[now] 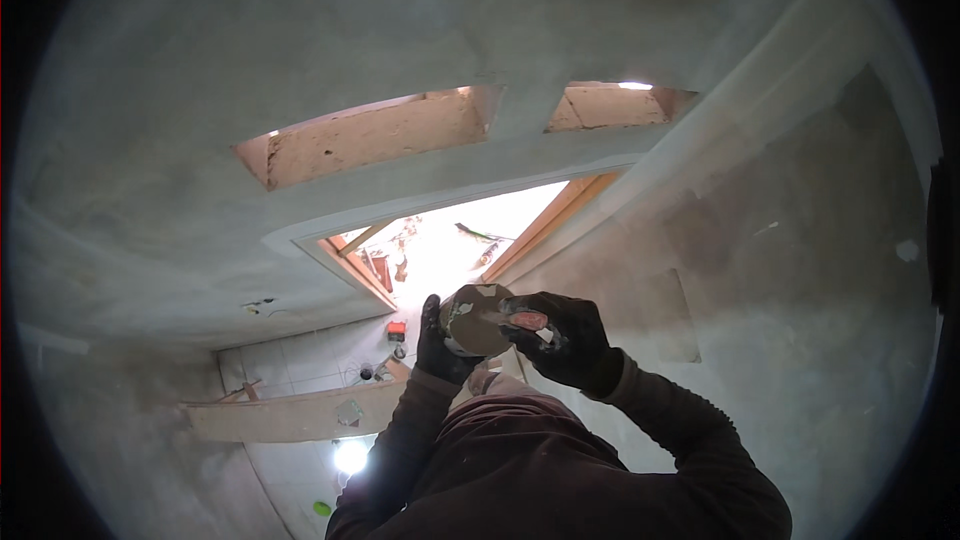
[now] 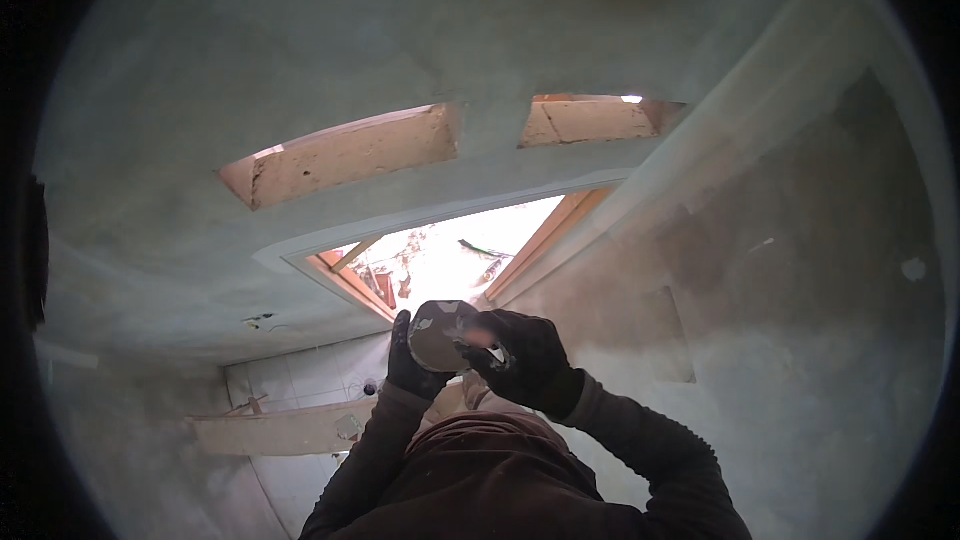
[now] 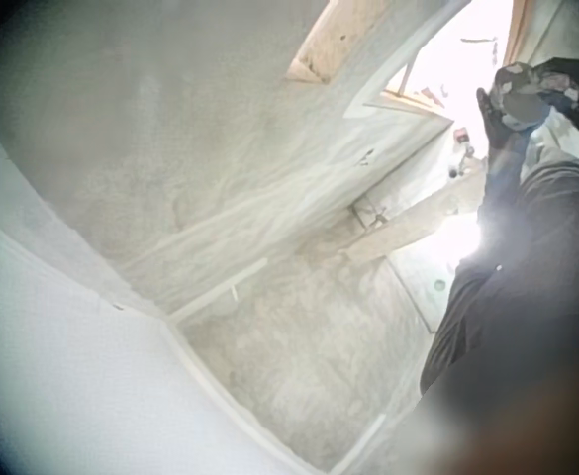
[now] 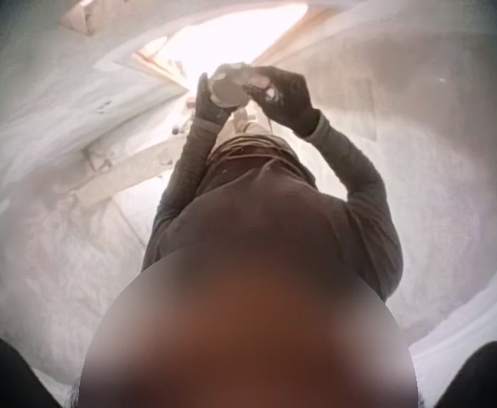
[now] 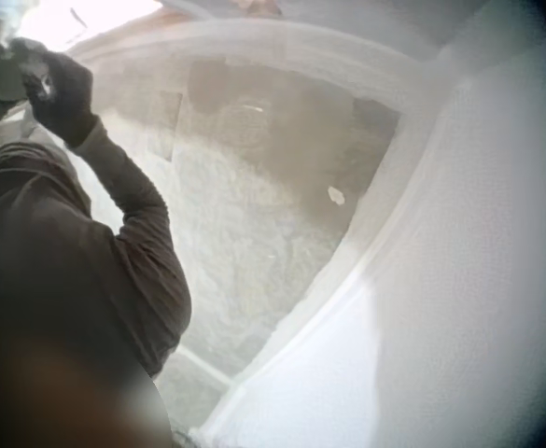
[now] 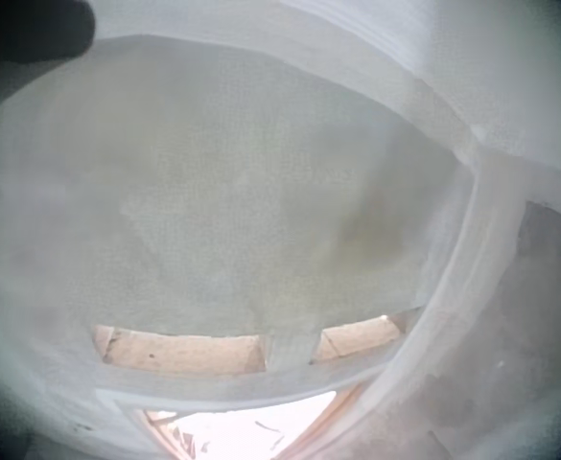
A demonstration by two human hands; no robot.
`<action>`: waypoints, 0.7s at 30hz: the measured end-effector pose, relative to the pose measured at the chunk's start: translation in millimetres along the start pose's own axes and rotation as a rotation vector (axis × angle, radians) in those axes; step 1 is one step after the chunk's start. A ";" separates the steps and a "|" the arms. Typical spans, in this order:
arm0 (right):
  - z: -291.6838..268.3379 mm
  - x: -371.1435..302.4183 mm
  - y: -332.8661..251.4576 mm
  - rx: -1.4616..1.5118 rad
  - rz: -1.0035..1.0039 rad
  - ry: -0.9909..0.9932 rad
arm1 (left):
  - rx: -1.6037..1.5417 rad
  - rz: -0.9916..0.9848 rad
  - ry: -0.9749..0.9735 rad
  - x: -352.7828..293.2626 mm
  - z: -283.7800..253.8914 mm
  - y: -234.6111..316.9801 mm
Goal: Applying plaster or filler to the ceiling moulding and wall joints using a spatula and brush.
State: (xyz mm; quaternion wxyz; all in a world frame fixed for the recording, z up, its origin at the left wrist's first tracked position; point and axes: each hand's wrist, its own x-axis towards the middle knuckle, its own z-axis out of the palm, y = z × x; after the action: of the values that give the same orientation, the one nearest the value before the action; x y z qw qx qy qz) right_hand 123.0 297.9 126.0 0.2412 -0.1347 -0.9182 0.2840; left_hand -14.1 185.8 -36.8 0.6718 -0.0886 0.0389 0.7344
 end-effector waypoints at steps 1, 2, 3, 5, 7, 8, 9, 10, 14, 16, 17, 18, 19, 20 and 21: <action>5.9 -3.6 2.9 0.126 0.068 0.066 | 0.025 0.006 0.016 -0.1 -1.9 0.6; 9.0 -6.5 5.5 0.256 0.131 0.132 | 0.049 0.017 0.032 -0.6 -2.6 1.0; 7.1 -7.7 8.3 0.186 0.119 0.091 | 0.092 0.023 0.043 0.9 -1.1 0.2; 10.8 -18.6 16.1 0.369 0.325 0.114 | 0.136 0.041 0.039 5.4 -3.4 -3.0; 6.9 -23.0 17.4 0.561 0.523 0.138 | 0.184 0.066 0.035 7.5 -4.2 -4.7; -0.9 -19.3 9.9 0.785 0.733 0.272 | 0.165 0.066 0.109 7.8 -2.4 -4.8; -5.9 -17.4 7.0 1.010 0.939 0.408 | 0.148 0.068 0.184 7.6 0.2 -4.8; -7.0 -20.7 11.0 1.013 0.936 0.414 | 0.153 0.065 0.182 5.0 3.9 -4.5; -19.6 -46.4 32.0 1.015 0.974 0.579 | 0.318 0.092 0.320 8.4 21.2 -9.2; -25.4 -55.9 40.8 1.038 0.983 0.620 | 0.271 0.117 0.391 11.1 24.2 -10.5; -29.4 -60.3 43.9 1.038 0.979 0.622 | 0.274 0.108 0.387 12.5 16.9 -9.6; -32.1 -63.8 47.9 1.041 0.974 0.616 | 0.285 0.110 0.353 13.3 5.5 -6.3; -34.3 -67.7 52.4 1.039 0.972 0.619 | 0.295 0.112 0.320 13.7 -4.9 -6.6; -36.2 -71.7 58.3 1.072 0.984 0.626 | 0.308 0.117 0.317 14.1 -4.5 -7.1; -38.1 -75.8 64.9 1.105 0.994 0.631 | 0.346 0.129 0.321 15.9 -3.5 -7.7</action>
State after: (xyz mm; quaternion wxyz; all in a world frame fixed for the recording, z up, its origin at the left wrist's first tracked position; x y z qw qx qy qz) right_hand 214.2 338.2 87.7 0.3664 -0.4626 -0.3662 0.7195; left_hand -7.5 201.5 -42.7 0.6137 -0.0852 0.2761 0.7347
